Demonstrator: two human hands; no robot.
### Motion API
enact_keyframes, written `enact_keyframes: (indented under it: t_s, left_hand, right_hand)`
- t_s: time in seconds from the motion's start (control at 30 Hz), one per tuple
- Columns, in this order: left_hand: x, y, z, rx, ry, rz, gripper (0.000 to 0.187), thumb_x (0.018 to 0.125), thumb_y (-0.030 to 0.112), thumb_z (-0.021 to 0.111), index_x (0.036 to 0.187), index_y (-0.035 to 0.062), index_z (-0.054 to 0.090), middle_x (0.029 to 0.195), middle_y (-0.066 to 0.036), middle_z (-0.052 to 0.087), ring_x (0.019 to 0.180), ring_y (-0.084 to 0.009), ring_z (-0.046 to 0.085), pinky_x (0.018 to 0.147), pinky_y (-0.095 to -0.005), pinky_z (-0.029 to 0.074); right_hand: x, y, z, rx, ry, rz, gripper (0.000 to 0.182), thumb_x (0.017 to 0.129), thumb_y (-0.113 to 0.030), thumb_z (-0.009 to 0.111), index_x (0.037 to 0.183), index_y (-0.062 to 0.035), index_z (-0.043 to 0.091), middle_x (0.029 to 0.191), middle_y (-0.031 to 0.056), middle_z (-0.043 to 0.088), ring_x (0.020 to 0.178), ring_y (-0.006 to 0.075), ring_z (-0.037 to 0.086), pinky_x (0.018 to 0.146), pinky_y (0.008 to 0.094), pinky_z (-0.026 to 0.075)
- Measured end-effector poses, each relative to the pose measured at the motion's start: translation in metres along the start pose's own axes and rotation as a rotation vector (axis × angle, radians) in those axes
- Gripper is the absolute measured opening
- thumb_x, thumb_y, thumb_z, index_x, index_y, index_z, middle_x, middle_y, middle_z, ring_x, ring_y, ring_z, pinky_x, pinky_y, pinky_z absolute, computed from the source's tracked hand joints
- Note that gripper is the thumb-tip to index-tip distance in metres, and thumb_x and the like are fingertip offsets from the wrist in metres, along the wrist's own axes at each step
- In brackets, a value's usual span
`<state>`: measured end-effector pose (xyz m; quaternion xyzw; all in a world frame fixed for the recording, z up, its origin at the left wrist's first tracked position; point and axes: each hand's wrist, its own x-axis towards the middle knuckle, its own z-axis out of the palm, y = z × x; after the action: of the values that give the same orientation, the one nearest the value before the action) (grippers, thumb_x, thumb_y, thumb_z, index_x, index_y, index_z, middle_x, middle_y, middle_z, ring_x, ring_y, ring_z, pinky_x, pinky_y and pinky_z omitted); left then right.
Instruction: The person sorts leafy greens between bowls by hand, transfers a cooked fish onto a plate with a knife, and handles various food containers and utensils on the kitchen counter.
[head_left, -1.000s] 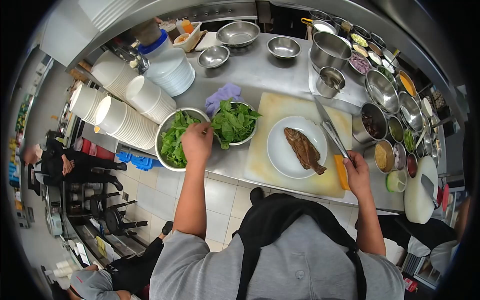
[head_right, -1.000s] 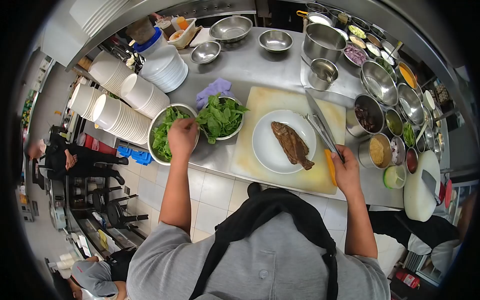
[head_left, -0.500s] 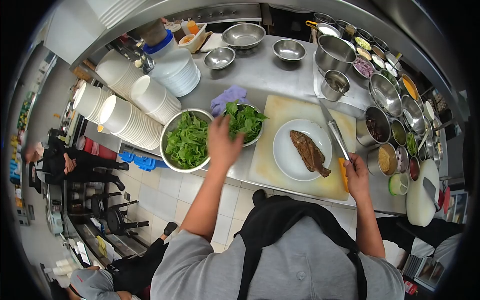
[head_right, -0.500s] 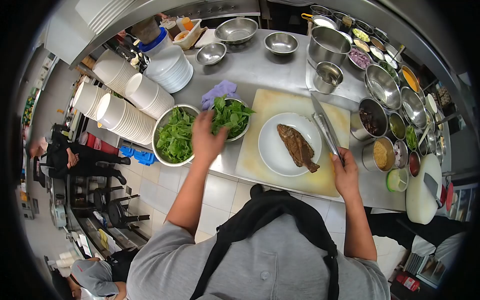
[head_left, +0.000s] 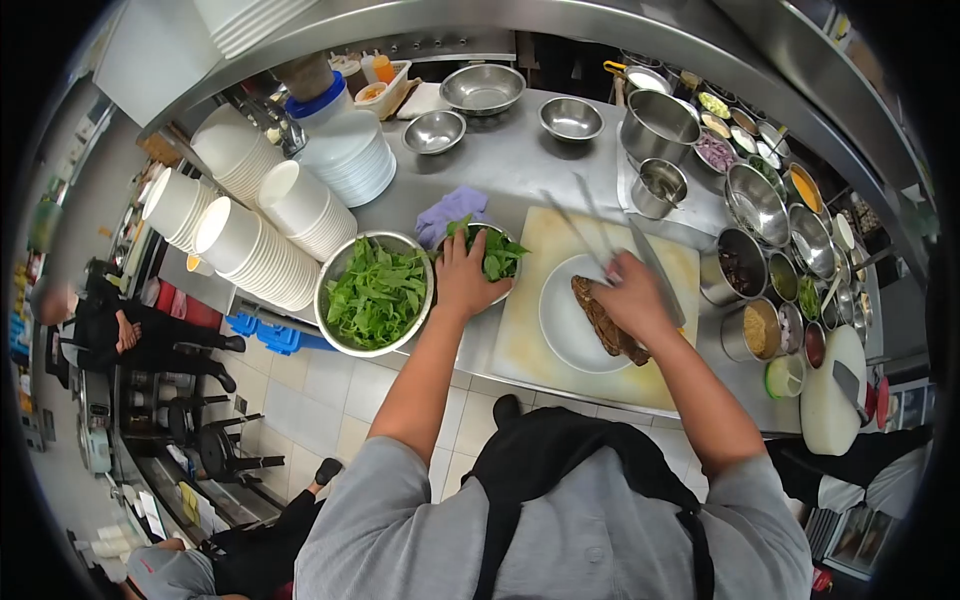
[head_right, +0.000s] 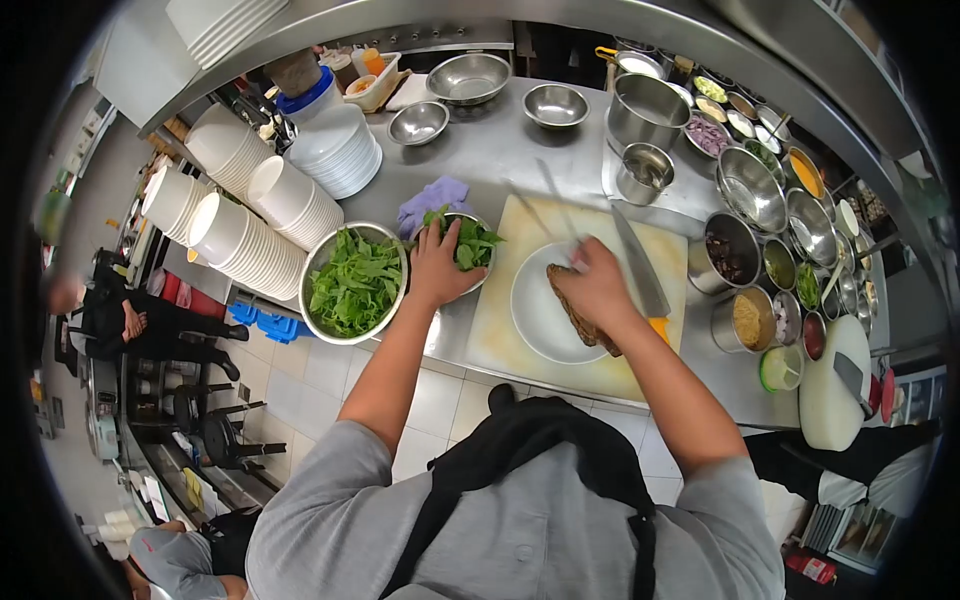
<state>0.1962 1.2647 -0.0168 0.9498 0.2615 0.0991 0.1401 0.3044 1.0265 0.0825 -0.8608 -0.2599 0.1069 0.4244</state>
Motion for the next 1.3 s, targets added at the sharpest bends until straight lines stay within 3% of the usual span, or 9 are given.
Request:
enact_keyframes:
  t_s: [0.07, 0.23, 0.3, 0.43, 0.53, 0.63, 0.77, 1.03, 1.3]
  left_hand:
    - [-0.001, 0.001, 0.008, -0.056, 0.024, -0.022, 0.1, 0.065, 0.052, 0.077, 0.148, 0.0147, 0.036, 0.153, -0.025, 0.025, 0.141, -0.0433, 0.024, 0.109, -0.0563, 0.027]
    - [-0.001, 0.0, 0.013, -0.14, -0.015, -0.1, 0.099, 0.07, 0.053, 0.074, 0.15, 0.0143, 0.03, 0.153, -0.024, 0.025, 0.141, -0.0435, 0.023, 0.109, -0.0581, 0.026]
    - [0.002, -0.007, 0.02, -0.193, -0.004, -0.117, 0.097, 0.072, 0.052, 0.073, 0.15, 0.0147, 0.03, 0.153, -0.024, 0.026, 0.141, -0.0438, 0.024, 0.109, -0.0586, 0.026]
    - [0.009, -0.002, 0.02, -0.225, -0.02, -0.105, 0.091, 0.073, 0.046, 0.071, 0.149, 0.0148, 0.032, 0.152, -0.022, 0.029, 0.139, -0.0441, 0.028, 0.107, -0.0601, 0.027]
    - [0.015, 0.004, 0.006, -0.274, 0.012, -0.049, 0.086, 0.072, 0.042, 0.072, 0.146, 0.0144, 0.038, 0.15, -0.022, 0.032, 0.137, -0.0444, 0.03, 0.107, -0.0604, 0.029]
    - [0.018, 0.014, -0.032, -0.201, 0.226, 0.125, 0.08, 0.068, 0.039, 0.074, 0.139, 0.0136, 0.047, 0.144, -0.021, 0.038, 0.134, -0.0409, 0.035, 0.106, -0.0563, 0.031]
    - [0.021, 0.005, -0.081, -0.228, 0.449, 0.084, 0.074, 0.061, 0.032, 0.077, 0.13, 0.0114, 0.055, 0.132, -0.018, 0.047, 0.124, -0.0372, 0.043, 0.099, -0.0542, 0.036]
    - [-0.023, -0.086, -0.113, -0.012, 0.136, -0.069, 0.061, 0.062, 0.03, 0.074, 0.12, 0.0121, 0.062, 0.128, -0.018, 0.048, 0.124, -0.0377, 0.042, 0.101, -0.0506, 0.038]
    - [-0.058, -0.1, -0.107, 0.066, 0.049, -0.122, 0.06, 0.063, 0.032, 0.073, 0.12, 0.0129, 0.064, 0.122, -0.016, 0.053, 0.121, -0.0348, 0.045, 0.099, -0.0484, 0.038]
  right_hand:
    - [0.062, 0.015, 0.055, -0.041, -0.114, -0.057, 0.023, 0.075, -0.009, 0.062, 0.093, 0.0024, 0.054, 0.098, 0.0209, 0.063, 0.096, 0.0389, 0.061, 0.082, 0.0423, 0.049]
    - [0.143, 0.025, 0.153, -0.135, -0.147, -0.128, 0.015, 0.078, -0.009, 0.059, 0.091, -0.0014, 0.058, 0.097, 0.0216, 0.065, 0.094, 0.0378, 0.063, 0.084, 0.0427, 0.05]
    - [0.147, 0.027, 0.167, -0.141, -0.316, -0.092, 0.014, 0.076, -0.007, 0.063, 0.086, -0.0047, 0.054, 0.081, 0.0141, 0.061, 0.072, 0.0291, 0.06, 0.064, 0.0403, 0.049]
    - [0.143, 0.025, 0.17, -0.109, -0.403, 0.016, 0.017, 0.073, -0.002, 0.063, 0.084, -0.0064, 0.051, 0.076, 0.0097, 0.056, 0.067, 0.0235, 0.057, 0.058, 0.037, 0.047]
    - [0.14, 0.009, 0.136, 0.308, -0.478, 0.285, 0.02, 0.07, 0.001, 0.063, 0.081, -0.0065, 0.048, 0.073, 0.0056, 0.05, 0.064, 0.0188, 0.052, 0.054, 0.0339, 0.042]
    - [0.156, 0.006, 0.12, 0.457, -0.498, 0.1, 0.024, 0.069, 0.002, 0.064, 0.079, -0.0074, 0.044, 0.071, 0.0017, 0.044, 0.063, 0.014, 0.047, 0.051, 0.0314, 0.038]
    - [0.146, -0.076, 0.107, 0.315, -0.359, -0.202, 0.021, 0.068, 0.001, 0.063, 0.075, -0.0046, 0.044, 0.069, 0.0039, 0.045, 0.063, 0.015, 0.045, 0.053, 0.0334, 0.039]
    - [0.099, -0.155, 0.202, 0.072, -0.317, -0.707, 0.012, 0.068, 0.0, 0.059, 0.075, 0.0003, 0.05, 0.077, 0.0208, 0.056, 0.076, 0.0407, 0.055, 0.066, 0.0441, 0.044]
    - [0.095, -0.165, 0.23, 0.092, -0.313, -1.079, 0.017, 0.067, 0.006, 0.061, 0.074, 0.0001, 0.046, 0.079, 0.0173, 0.05, 0.077, 0.0387, 0.053, 0.067, 0.0454, 0.042]
